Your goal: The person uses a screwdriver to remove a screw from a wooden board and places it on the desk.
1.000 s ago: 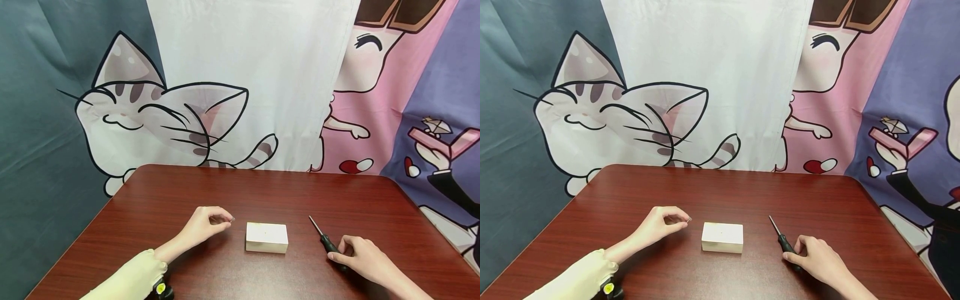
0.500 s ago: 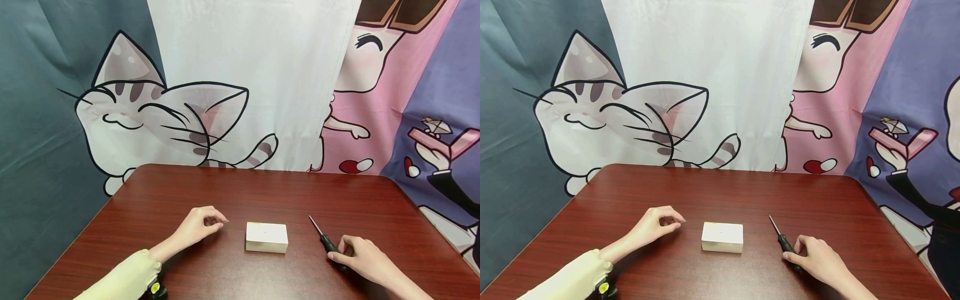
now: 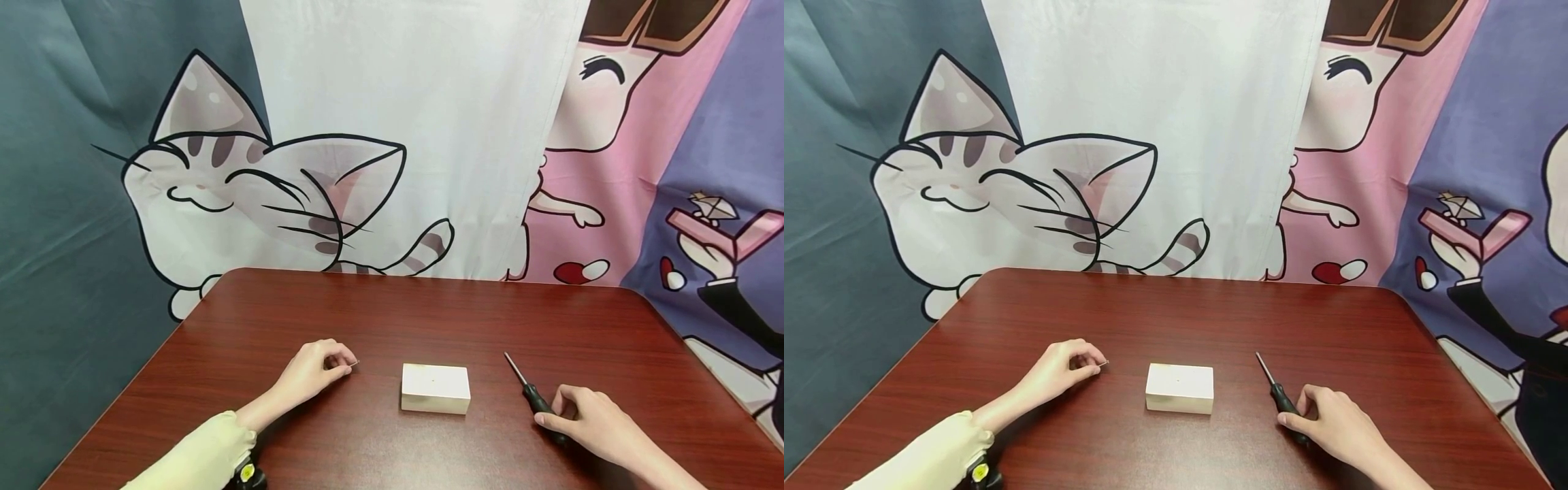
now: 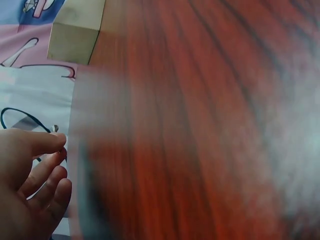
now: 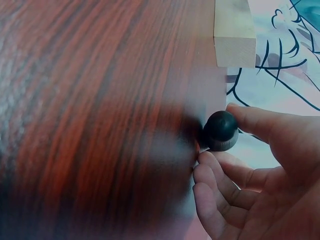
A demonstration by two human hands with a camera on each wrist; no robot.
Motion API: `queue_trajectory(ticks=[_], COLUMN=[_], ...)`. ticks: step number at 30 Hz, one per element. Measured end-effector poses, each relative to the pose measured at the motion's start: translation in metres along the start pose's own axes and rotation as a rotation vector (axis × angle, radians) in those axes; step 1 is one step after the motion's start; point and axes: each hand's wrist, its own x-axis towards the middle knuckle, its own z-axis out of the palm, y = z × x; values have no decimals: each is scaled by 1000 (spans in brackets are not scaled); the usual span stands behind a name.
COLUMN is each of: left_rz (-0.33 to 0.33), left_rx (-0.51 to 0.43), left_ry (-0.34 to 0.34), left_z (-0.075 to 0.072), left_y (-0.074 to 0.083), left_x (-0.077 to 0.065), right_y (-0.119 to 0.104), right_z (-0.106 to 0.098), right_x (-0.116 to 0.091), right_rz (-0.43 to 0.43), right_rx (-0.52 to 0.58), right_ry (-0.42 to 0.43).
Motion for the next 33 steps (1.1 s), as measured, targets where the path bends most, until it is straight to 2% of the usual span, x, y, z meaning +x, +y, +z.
queue_trajectory(ticks=[6,15,22,33], left_rz=[26,33,15,38], left_rx=[33,31,43,19], left_ry=[-15,-38,-47,-51], left_z=[-2,-5,-5,-5], left_y=[-8,-16,-16,-17], left_x=[0,-1,-1,-2], right_y=[1,1,1,1], right_z=[1,1,2,2], right_x=[0,0,-1,-1], right_rz=[2,2,-21,-31], right_rx=[-4,-2,5,4], right_ry=[0,2,13,20])
